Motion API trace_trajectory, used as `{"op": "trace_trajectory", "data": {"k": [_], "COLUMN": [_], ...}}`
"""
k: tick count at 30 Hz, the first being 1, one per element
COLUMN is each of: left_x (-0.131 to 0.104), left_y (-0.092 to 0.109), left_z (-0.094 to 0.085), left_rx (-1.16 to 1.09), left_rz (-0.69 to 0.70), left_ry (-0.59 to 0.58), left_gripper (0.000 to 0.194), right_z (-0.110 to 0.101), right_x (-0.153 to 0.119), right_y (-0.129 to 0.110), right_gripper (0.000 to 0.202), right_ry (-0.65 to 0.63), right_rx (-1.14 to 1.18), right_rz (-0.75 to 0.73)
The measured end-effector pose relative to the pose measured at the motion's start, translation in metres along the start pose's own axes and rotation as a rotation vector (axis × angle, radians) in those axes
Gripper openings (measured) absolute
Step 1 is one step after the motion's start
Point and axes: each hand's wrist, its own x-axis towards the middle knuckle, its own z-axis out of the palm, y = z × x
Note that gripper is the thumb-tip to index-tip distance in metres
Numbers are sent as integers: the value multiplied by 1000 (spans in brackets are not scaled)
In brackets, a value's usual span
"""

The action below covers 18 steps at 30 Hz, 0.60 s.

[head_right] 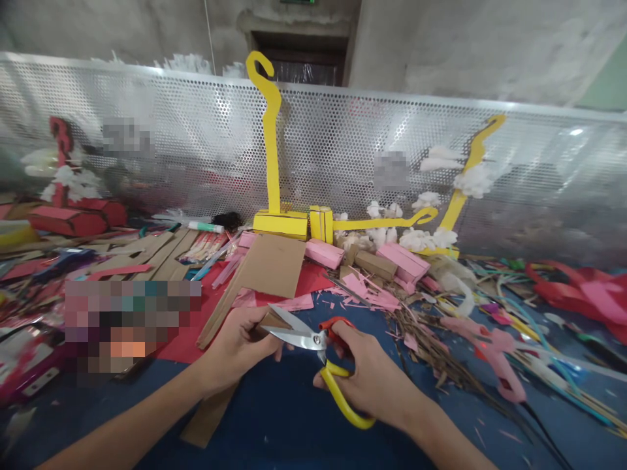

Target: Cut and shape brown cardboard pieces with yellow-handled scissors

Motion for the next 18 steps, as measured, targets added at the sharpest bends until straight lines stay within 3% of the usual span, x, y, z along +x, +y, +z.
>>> {"op": "trace_trajectory", "data": {"k": [18], "left_x": [-1], "left_y": [-3], "left_z": [-2], "left_rx": [-69], "left_rz": [21], "left_ry": [-39], "left_gripper": [15], "right_z": [8], "right_x": [2], "right_y": [3], "right_gripper": [40], "right_ry": [-4], "right_rx": [119], "right_rz": [25]}}
